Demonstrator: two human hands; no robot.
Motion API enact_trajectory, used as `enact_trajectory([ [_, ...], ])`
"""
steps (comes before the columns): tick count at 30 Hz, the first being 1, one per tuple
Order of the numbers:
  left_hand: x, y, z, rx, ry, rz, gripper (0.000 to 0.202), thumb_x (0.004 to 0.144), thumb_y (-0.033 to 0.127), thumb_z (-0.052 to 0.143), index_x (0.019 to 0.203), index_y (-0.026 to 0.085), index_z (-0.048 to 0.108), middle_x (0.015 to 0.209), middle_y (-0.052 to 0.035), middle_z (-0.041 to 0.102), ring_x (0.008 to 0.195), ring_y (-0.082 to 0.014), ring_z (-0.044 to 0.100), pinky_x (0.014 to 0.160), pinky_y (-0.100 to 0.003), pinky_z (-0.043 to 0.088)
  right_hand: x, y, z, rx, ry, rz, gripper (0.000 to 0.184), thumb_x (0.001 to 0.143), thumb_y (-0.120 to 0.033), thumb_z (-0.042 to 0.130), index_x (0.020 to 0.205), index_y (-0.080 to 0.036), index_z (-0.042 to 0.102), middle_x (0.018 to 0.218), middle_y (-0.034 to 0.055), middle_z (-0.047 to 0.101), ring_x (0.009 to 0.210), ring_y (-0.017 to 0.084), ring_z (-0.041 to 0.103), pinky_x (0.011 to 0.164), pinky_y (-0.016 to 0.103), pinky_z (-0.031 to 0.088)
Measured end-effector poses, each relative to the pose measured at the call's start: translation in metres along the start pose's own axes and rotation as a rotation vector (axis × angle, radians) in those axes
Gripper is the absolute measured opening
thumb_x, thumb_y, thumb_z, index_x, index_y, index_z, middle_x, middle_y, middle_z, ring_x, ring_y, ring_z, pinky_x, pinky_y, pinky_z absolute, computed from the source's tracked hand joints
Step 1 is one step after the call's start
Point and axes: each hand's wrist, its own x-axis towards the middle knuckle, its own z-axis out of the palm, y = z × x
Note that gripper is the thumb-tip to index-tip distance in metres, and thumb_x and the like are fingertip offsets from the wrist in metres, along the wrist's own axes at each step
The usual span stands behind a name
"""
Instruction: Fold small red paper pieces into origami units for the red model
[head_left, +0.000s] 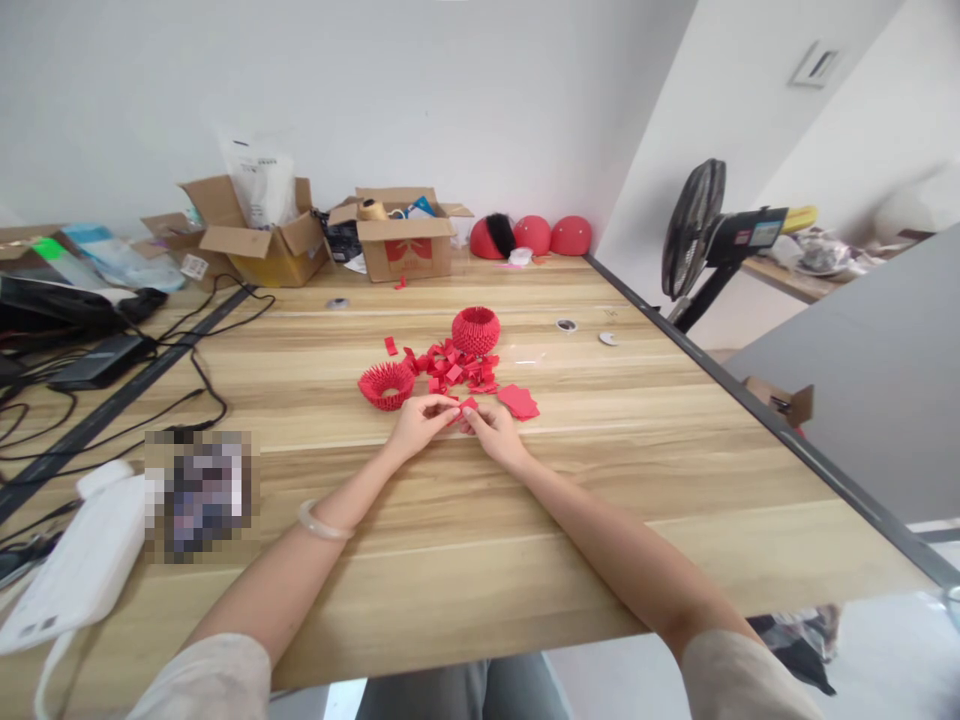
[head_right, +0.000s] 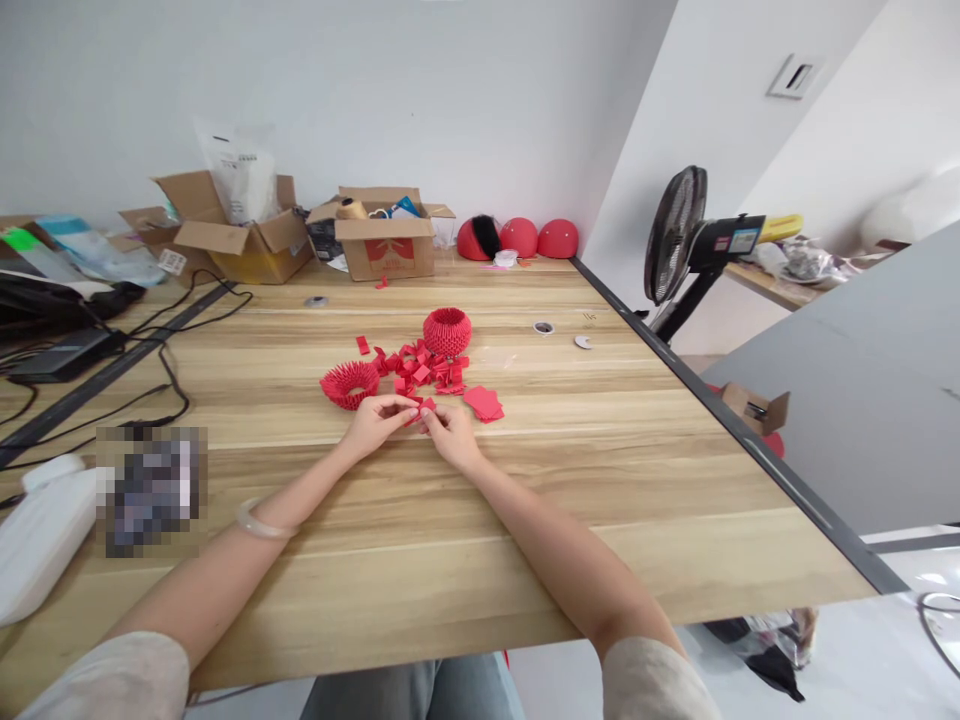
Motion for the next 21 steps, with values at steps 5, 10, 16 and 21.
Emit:
enact_trajectory([
  [5, 0.0, -0.0009, -0.0002, 0.01, -0.006, 0.007, 0.028, 0.072, 0.035, 0.066, 0.085, 0.011, 0.07, 0.074, -0.0065, 0.069, 0.061, -0.0132, 0.058, 0.059, -0.023, 0.045, 0.0004, 0.0008, 0.0, -0.014, -0.007, -0.013, 0.043, 0.08, -0.054, 0.049, 0.063, -0.015, 0.058, 0.059, 0.0033, 0.061, 0.052, 0.012, 0.052, 0.055, 0.025, 0.043],
  [10, 0.0003, -0.0013, -0.0003, 0.03, -0.017, 0.001, 0.027, 0.072, 0.035, 0.066, 0.085, 0.011, 0.07, 0.07, -0.0051, 0.068, 0.059, -0.0127, 0.056, 0.057, -0.023, 0.043, 0.0002, 0.0018, -0.0004, -0.028, -0.014, -0.027, 0.041, 0.081, -0.051, 0.049, 0.062, -0.016, 0.058, 0.059, 0.0034, 0.061, 0.053, 0.012, 0.053, 0.055, 0.025, 0.044],
  [16, 0.001, -0.0022, -0.0006, 0.029, -0.026, -0.015, 0.027, 0.071, 0.035, 0.066, 0.083, 0.011, 0.069, 0.067, -0.0048, 0.067, 0.058, -0.0128, 0.055, 0.055, -0.023, 0.042, -0.0004, 0.001, -0.0005, -0.059, -0.016, -0.037, 0.038, 0.082, -0.048, 0.049, 0.062, -0.017, 0.058, 0.061, 0.0041, 0.063, 0.054, 0.014, 0.055, 0.055, 0.025, 0.043],
  [21, 0.0013, -0.0036, -0.0003, 0.026, -0.04, -0.023, 0.028, 0.071, 0.035, 0.066, 0.084, 0.011, 0.069, 0.071, -0.0062, 0.068, 0.062, -0.014, 0.057, 0.058, -0.024, 0.044, -0.001, -0.0003, 0.0002, -0.091, -0.011, -0.053, 0.037, 0.082, -0.046, 0.049, 0.06, -0.017, 0.057, 0.06, 0.0037, 0.063, 0.054, 0.014, 0.054, 0.054, 0.025, 0.041],
])
